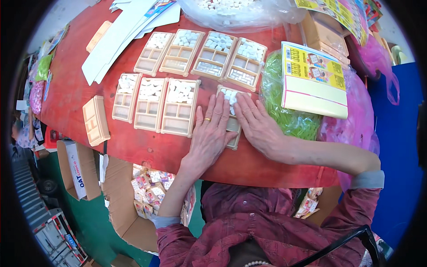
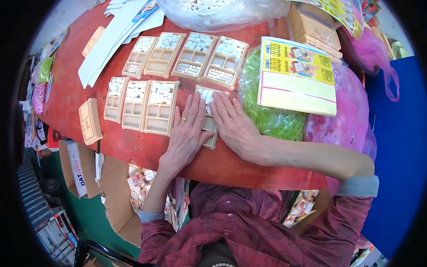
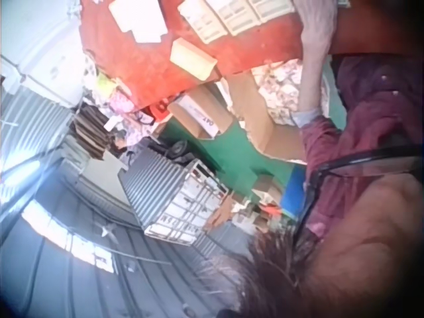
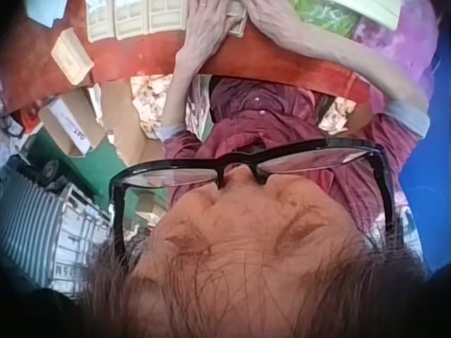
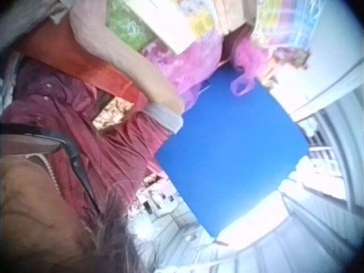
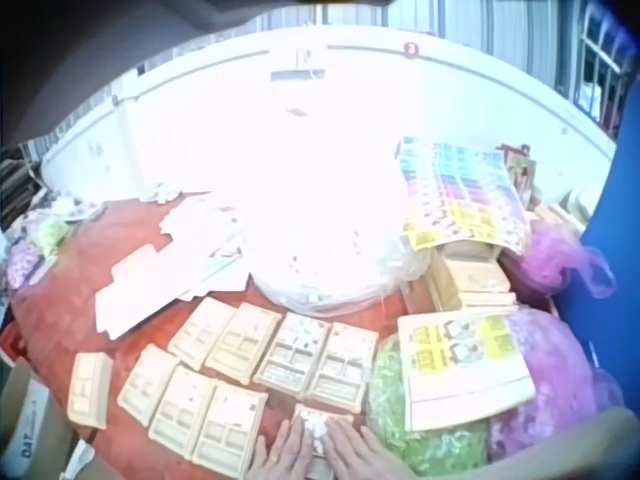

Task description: Assembling small plastic organizers and filling them with white square objects.

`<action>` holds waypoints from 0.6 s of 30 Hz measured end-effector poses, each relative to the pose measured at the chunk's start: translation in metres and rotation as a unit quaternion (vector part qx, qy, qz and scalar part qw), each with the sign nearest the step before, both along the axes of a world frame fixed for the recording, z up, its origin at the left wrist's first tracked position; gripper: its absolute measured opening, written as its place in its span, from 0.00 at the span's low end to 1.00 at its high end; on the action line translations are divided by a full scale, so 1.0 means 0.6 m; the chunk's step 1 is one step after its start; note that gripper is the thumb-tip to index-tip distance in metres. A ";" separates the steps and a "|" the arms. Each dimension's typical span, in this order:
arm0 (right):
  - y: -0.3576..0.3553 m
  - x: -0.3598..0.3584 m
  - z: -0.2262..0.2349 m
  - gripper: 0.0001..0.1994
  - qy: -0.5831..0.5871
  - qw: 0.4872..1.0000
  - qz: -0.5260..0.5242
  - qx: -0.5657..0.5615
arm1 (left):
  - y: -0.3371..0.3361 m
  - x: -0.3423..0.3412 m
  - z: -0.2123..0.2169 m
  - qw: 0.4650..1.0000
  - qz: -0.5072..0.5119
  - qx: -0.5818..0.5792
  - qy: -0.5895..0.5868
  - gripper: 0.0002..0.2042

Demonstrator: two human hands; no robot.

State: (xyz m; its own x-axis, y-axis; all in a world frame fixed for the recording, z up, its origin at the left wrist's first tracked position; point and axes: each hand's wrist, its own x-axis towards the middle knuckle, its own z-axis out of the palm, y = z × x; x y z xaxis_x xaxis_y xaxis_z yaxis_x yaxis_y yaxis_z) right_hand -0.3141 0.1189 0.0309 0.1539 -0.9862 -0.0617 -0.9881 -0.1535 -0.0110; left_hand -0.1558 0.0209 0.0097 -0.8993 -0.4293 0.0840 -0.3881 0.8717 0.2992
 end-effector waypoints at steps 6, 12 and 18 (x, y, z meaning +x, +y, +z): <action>-0.006 0.006 0.059 0.38 -0.112 0.990 -0.041 0.071 | -0.003 0.002 -0.004 1.000 -0.003 -0.005 0.001 0.41; -0.017 -0.017 0.040 0.40 -0.173 0.984 0.000 0.038 | -0.004 -0.006 0.008 1.000 -0.008 0.016 0.025 0.42; -0.014 -0.022 0.009 0.39 -0.086 0.996 0.017 0.023 | -0.004 -0.018 0.008 1.000 -0.014 0.016 0.008 0.41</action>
